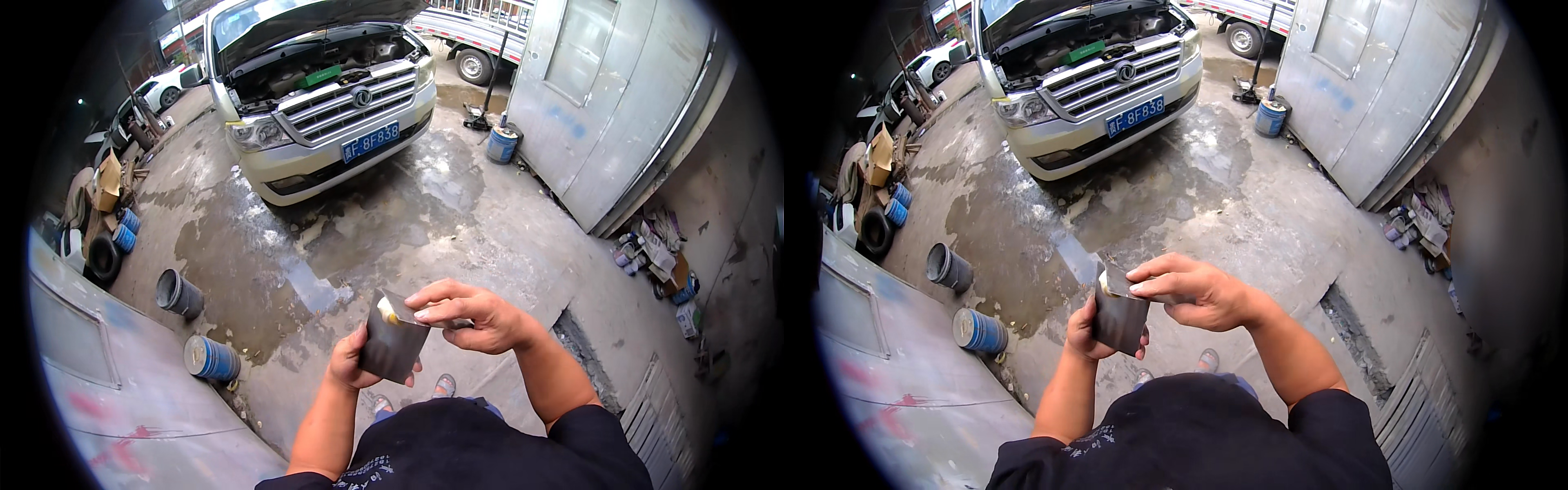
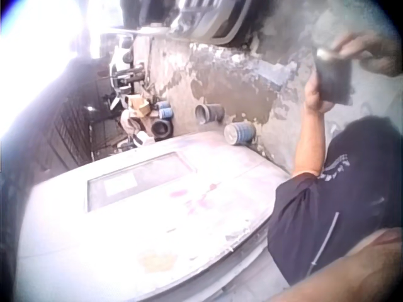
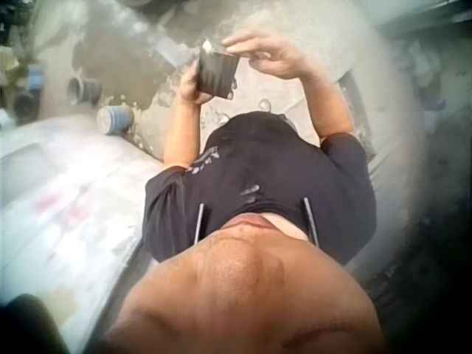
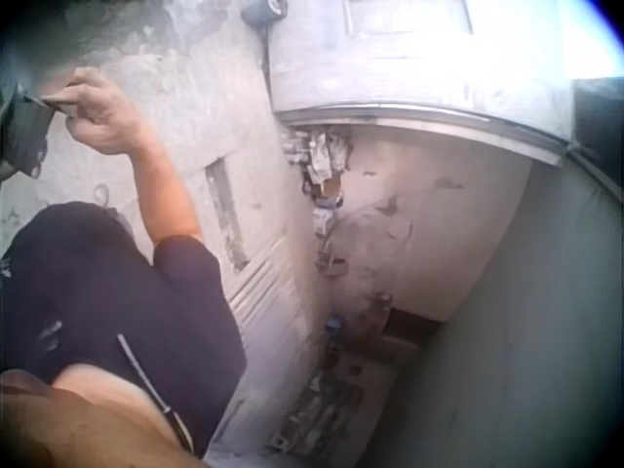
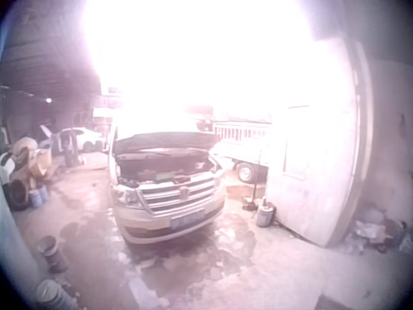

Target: The person mixes a yellowish filler paste with a hardener on a metal putty knife and applies it to the front bumper and side fender of a silver pickup truck. The person uses a second putty knife to spread and smooth the filler on the vehicle's body panels.

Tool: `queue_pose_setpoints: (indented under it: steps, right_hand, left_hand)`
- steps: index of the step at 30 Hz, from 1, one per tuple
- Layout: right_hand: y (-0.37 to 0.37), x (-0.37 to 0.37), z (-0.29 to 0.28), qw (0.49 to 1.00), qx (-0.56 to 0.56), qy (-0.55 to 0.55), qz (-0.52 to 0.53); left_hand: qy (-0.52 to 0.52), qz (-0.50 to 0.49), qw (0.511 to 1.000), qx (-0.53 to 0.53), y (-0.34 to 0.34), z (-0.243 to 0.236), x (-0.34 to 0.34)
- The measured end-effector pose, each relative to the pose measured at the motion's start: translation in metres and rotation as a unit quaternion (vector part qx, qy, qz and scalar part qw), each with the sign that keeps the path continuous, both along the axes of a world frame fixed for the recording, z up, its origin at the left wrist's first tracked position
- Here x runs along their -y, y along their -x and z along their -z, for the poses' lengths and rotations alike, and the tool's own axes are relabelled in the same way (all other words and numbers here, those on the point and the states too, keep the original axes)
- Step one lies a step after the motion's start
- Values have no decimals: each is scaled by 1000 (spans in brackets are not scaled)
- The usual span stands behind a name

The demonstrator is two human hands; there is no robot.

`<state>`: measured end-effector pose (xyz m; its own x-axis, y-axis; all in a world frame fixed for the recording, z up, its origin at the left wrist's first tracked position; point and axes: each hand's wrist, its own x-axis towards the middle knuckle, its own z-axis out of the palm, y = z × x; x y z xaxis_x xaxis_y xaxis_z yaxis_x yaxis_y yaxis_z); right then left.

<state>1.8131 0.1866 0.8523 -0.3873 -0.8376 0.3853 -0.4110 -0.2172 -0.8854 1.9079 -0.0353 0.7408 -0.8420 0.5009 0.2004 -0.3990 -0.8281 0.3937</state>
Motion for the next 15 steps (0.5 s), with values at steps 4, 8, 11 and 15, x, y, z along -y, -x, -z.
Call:
queue_pose_setpoints:
  steps: [4,8,11,15]
  right_hand:
    - [21,-8,25,971,-186,-106,104]
    - [20,-4,18,893,-318,-137,289]
    - [-14,31,31,900,-317,-84,288]
    - [-19,20,40,904,-306,-109,279]
  left_hand:
    - [13,-16,1000,20,-6,-4,-4]
    - [118,-203,969,73,-1,-23,-23]
    - [208,-319,925,17,6,-7,-28]
    - [308,-394,866,-9,11,-4,-26]
